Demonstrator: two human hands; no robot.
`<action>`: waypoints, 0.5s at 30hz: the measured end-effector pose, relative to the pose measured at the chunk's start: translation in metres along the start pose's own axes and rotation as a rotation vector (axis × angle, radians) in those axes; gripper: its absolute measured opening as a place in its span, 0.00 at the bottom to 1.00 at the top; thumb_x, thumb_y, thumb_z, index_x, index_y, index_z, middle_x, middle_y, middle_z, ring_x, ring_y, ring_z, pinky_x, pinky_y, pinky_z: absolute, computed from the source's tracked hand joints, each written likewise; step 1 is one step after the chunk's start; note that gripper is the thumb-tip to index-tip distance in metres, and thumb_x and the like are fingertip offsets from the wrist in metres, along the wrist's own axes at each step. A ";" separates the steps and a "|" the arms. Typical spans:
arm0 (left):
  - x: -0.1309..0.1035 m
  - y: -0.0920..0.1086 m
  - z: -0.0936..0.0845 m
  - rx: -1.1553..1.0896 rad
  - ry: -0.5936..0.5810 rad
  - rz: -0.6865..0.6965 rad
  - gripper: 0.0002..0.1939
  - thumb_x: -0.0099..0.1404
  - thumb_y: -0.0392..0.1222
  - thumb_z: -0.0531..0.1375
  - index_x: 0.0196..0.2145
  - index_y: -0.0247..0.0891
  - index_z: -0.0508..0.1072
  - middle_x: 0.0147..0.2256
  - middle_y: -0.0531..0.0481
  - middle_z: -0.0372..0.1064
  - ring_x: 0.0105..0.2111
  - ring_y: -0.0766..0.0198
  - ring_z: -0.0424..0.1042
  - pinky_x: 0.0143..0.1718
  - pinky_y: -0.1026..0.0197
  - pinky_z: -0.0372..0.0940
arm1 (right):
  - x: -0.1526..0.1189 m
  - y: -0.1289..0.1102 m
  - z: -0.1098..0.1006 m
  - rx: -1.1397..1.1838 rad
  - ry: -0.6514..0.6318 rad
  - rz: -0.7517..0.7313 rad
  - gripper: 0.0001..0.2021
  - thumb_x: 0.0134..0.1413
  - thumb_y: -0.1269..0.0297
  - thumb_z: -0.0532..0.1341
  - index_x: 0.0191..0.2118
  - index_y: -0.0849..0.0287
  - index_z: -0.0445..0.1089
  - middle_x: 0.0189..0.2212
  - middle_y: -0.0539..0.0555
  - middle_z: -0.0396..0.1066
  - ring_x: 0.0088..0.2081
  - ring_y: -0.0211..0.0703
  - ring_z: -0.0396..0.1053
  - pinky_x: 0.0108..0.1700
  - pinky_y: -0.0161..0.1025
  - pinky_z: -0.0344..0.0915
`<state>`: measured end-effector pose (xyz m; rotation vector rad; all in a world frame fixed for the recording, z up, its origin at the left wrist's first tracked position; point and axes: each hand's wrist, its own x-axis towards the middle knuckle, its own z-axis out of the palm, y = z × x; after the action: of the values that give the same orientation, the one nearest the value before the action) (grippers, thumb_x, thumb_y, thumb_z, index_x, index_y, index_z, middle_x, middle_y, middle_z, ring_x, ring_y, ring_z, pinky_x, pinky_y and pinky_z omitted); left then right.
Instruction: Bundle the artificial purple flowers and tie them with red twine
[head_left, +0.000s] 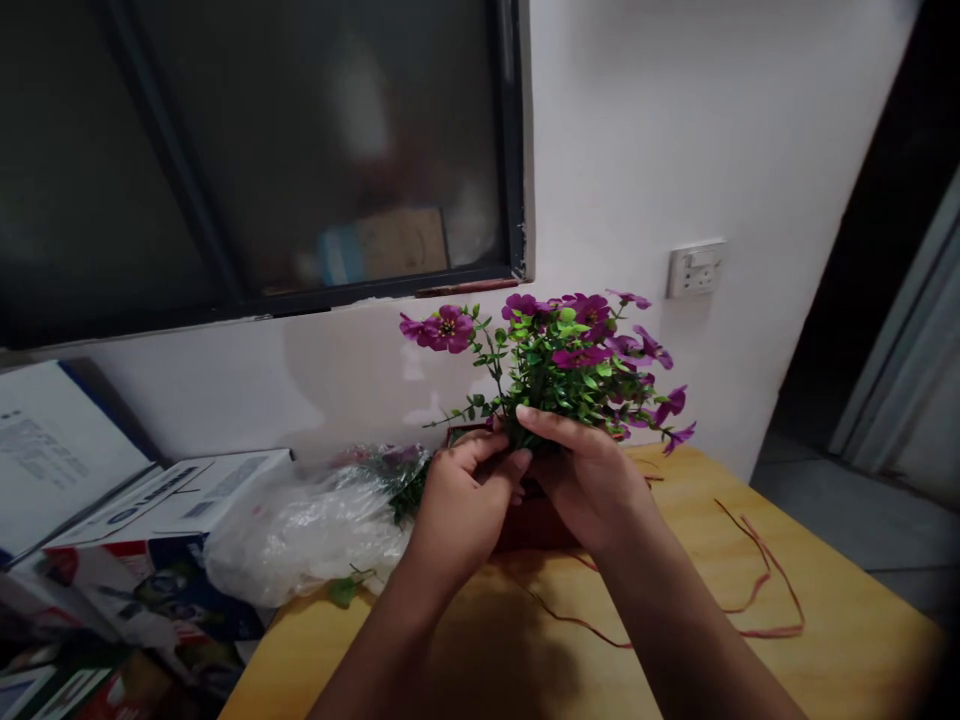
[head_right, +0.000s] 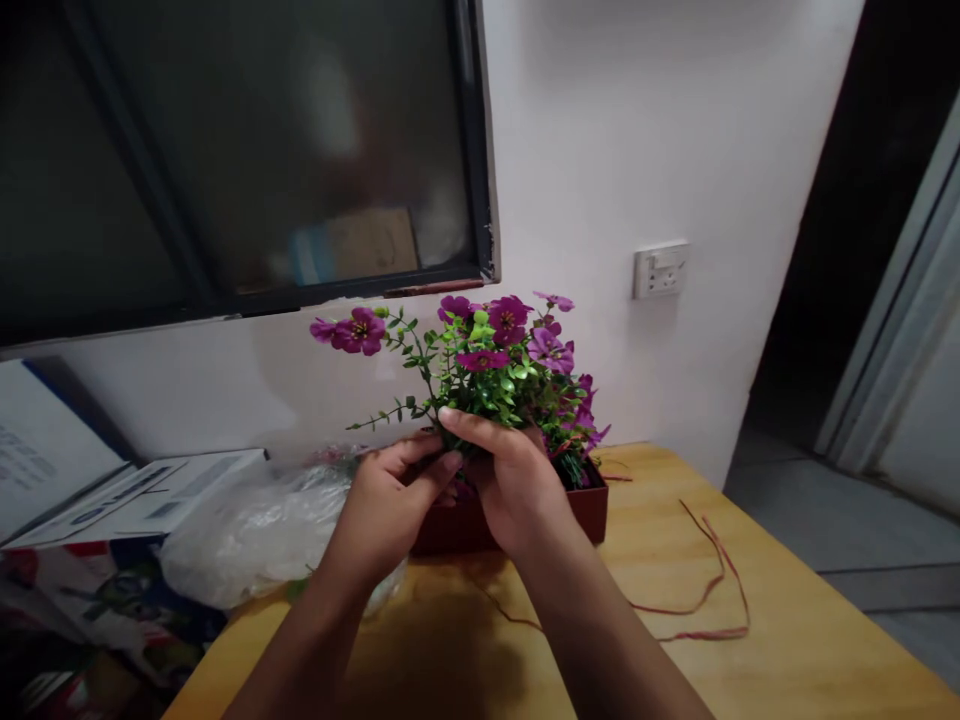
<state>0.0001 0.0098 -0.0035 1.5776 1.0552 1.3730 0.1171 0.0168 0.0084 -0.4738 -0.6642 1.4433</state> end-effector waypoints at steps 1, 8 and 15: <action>0.000 -0.002 0.001 0.030 -0.008 0.030 0.13 0.59 0.43 0.65 0.41 0.37 0.81 0.40 0.46 0.76 0.29 0.65 0.72 0.31 0.62 0.70 | 0.001 -0.001 0.000 0.007 0.003 0.007 0.11 0.31 0.69 0.74 0.26 0.61 0.76 0.30 0.52 0.77 0.36 0.43 0.73 0.33 0.36 0.70; 0.003 -0.003 0.006 0.279 0.041 0.106 0.08 0.62 0.43 0.62 0.34 0.37 0.78 0.33 0.48 0.75 0.31 0.61 0.72 0.34 0.62 0.65 | 0.006 -0.014 -0.007 0.026 -0.030 -0.128 0.13 0.33 0.70 0.74 0.31 0.60 0.77 0.31 0.51 0.77 0.34 0.42 0.72 0.36 0.37 0.68; 0.000 -0.005 0.006 0.367 0.012 0.145 0.08 0.65 0.43 0.59 0.29 0.40 0.74 0.31 0.50 0.72 0.33 0.60 0.70 0.37 0.60 0.62 | 0.006 -0.006 -0.004 0.090 0.030 -0.161 0.13 0.33 0.70 0.74 0.30 0.56 0.75 0.32 0.48 0.77 0.33 0.43 0.71 0.33 0.39 0.67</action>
<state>0.0059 0.0110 -0.0092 1.9453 1.2758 1.3377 0.1247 0.0223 0.0099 -0.3627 -0.5969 1.3062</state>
